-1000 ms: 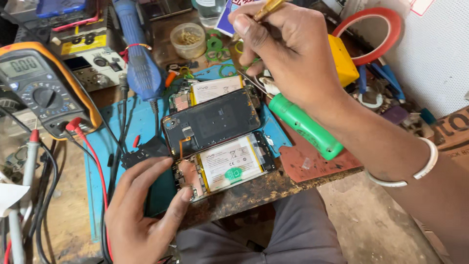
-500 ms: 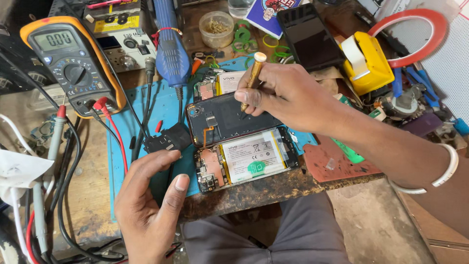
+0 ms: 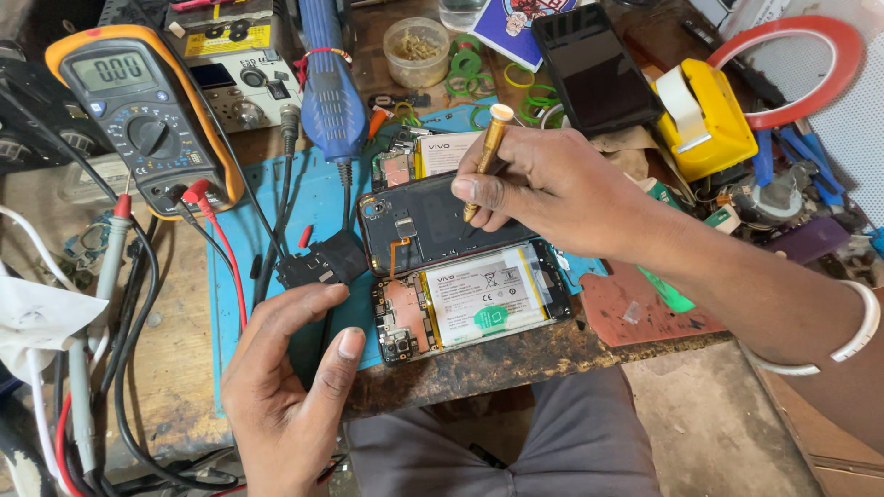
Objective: The person works on a disassembled smartphone, applying adhesive tape to the battery and using a small tool to adjust internal components and ribbon cables. The phone remains open on the workbench throughout the clip.
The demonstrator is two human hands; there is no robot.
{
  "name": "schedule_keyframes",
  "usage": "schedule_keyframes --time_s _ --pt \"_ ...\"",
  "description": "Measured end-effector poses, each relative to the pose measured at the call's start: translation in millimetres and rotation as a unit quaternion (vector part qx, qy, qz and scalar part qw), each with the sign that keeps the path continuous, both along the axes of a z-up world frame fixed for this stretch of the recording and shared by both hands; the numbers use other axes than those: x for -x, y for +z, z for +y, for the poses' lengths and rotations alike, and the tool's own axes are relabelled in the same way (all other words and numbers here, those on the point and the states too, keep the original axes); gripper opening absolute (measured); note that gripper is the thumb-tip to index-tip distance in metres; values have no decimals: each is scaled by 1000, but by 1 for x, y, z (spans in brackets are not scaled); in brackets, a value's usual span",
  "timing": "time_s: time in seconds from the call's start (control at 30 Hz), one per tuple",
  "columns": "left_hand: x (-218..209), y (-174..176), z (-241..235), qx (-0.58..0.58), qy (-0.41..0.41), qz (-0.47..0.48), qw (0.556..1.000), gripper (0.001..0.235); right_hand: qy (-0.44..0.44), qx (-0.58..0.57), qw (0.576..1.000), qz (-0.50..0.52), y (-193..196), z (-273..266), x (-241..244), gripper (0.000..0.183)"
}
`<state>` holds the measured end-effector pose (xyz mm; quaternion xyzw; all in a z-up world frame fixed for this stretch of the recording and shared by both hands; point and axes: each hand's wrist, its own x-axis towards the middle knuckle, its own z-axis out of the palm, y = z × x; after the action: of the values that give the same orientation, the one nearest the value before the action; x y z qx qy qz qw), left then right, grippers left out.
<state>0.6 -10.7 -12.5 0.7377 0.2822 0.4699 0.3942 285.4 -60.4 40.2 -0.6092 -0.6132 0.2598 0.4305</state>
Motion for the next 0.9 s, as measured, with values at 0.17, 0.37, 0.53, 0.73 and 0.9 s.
schedule_keyframes --time_s 0.17,0.37,0.53,0.73,0.9 --pt "-2 2 -1 9 4 2 1000 32 46 -27 996 67 0 0 -1 20" --pt "-2 3 -2 16 14 11 1000 30 -3 -58 998 -24 2 -1 -1 20" --pt "-3 3 -3 15 13 8 1000 30 3 -75 996 -51 3 -2 0 19" --pt "-2 3 -2 8 17 10 1000 30 9 -75 996 -52 2 -1 0 18" --pt "-2 2 -2 6 12 3 1000 30 4 -84 996 -34 -2 0 -2 18"
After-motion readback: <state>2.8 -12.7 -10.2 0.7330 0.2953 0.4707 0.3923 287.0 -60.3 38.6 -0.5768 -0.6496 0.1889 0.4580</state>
